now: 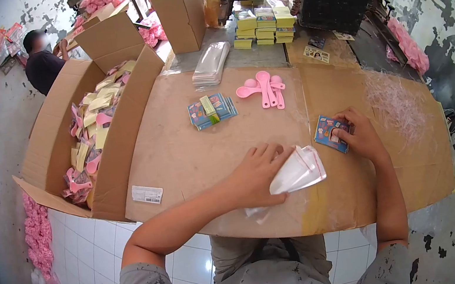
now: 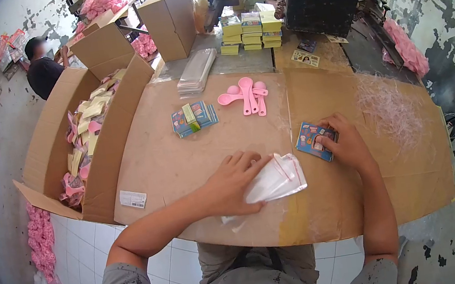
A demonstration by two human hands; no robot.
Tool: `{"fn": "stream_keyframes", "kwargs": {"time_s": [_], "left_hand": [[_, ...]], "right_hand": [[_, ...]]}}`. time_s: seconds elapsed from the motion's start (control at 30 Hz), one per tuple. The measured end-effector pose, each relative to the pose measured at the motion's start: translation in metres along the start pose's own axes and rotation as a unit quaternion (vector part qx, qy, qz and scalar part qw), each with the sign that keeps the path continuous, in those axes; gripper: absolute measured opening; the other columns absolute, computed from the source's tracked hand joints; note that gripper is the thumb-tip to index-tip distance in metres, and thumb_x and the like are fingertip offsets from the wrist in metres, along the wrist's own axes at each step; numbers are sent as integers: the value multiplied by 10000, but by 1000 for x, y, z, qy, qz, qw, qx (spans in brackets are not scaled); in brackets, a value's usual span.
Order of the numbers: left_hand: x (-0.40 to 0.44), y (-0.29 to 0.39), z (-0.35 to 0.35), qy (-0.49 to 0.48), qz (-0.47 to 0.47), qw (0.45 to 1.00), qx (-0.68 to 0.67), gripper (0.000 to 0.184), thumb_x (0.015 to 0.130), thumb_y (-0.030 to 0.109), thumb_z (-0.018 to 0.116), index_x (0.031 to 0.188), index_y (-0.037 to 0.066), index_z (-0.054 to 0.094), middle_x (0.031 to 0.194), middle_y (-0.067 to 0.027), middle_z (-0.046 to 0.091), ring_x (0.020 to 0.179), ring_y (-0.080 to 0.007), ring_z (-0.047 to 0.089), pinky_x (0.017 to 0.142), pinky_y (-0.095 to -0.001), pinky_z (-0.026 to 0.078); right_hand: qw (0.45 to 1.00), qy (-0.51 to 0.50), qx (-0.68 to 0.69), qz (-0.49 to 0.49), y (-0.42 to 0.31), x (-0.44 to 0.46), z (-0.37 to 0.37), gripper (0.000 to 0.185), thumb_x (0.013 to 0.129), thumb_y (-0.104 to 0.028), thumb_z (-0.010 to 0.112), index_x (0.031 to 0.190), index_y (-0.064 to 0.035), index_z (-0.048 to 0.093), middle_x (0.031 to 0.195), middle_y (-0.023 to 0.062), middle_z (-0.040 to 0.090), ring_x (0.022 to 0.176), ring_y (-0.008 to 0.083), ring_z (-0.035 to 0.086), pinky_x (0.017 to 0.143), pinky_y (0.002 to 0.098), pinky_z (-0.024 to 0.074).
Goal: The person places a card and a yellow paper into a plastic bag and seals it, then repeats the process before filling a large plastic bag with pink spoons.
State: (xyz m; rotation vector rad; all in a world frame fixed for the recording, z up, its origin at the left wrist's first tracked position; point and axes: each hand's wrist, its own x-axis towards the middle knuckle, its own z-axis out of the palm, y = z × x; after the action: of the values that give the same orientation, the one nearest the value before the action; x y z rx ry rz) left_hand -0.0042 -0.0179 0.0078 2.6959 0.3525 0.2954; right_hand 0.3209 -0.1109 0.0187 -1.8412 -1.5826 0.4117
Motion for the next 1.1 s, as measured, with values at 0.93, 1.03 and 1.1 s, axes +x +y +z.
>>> {"fn": "stream_keyframes", "kwargs": {"time_s": [0.93, 1.03, 1.1], "left_hand": [[10, -22, 13, 185, -96, 948, -239, 160, 924, 12, 704, 1081, 5, 734, 977, -100, 682, 812, -179, 671, 736, -307, 549], [10, -18, 9, 172, -140, 937, -270, 111, 944, 27, 695, 1051, 13, 719, 1001, -75, 692, 804, -148, 652, 728, -297, 536], [12, -21, 10, 168, -170, 918, -318, 93, 965, 40, 681, 1053, 17, 698, 1025, -59, 703, 826, -128, 648, 747, -293, 534]], "right_hand": [[940, -144, 271, -150, -39, -19, 33, 115, 966, -49, 669, 1076, -13, 669, 985, 50, 704, 941, 147, 669, 801, 315, 525], [946, -214, 186, -157, -50, -23, 47, 137, 954, -46, 676, 1087, -13, 680, 991, 74, 712, 929, 161, 688, 767, 314, 533], [953, -229, 140, -139, -47, -23, 51, 157, 931, -39, 691, 1085, -5, 686, 1026, 116, 732, 964, 201, 715, 769, 325, 545]]}}
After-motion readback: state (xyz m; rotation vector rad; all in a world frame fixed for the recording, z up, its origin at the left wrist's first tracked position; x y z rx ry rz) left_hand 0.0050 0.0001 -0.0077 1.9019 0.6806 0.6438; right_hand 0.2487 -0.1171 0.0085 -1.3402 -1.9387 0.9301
